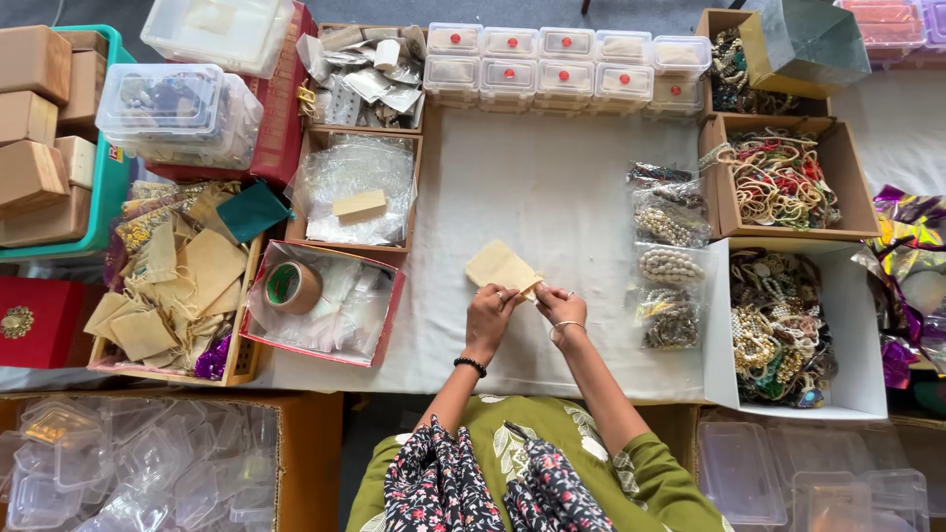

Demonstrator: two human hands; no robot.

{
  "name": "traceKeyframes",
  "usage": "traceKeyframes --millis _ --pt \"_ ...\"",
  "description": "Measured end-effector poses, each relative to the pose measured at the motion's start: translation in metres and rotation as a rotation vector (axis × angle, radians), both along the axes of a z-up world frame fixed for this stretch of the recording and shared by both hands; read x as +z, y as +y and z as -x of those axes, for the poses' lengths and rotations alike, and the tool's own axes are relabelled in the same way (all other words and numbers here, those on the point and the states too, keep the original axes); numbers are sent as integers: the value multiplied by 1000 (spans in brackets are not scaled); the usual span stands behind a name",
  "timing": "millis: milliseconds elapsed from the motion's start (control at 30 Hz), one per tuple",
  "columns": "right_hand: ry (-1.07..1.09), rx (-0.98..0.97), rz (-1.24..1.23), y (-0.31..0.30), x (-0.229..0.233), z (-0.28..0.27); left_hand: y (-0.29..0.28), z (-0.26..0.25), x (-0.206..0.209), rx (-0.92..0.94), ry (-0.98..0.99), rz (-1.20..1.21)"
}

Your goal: The person sits at a table and packs jewelry items into small plastic bags and cloth pouches. They place the wrapped items into small plastic containers and arrange them on the table. The person handles various necklaces and bracelets, using tape and packaging materials to secure them.

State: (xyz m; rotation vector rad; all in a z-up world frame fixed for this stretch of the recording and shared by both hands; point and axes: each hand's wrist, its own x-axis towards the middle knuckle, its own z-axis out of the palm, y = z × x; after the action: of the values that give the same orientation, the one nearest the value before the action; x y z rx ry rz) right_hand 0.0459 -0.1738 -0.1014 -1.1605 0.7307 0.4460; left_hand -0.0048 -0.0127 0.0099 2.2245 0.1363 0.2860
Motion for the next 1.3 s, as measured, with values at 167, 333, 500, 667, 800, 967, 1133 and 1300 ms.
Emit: traceKeyframes --millis 167,333,500,667,800,967,1133,1300 --pt "-46 -108 166 11 -19 4 -23 4 7 -51 -46 66" --pt "-143 -5 198 4 -39 12 -34 8 10 -45 -72 26" --pt "-265 218 411 -19 21 20 -14 -2 20 -20 -150 -16" --pt "-1356 660 1330 -14 249 27 10 -13 49 10 122 242" --pt "-1150 836 875 -42 159 -2 11 -13 68 -220 151 301" --pt "-671 -286 1110 -100 126 -48 25 -9 73 73 110 612" --pt "-804 -497 1010 -125 159 -51 42 19 9 241 243 618" --pt "-1257 -31 1734 -107 72 -18 26 34 -54 209 401 561"
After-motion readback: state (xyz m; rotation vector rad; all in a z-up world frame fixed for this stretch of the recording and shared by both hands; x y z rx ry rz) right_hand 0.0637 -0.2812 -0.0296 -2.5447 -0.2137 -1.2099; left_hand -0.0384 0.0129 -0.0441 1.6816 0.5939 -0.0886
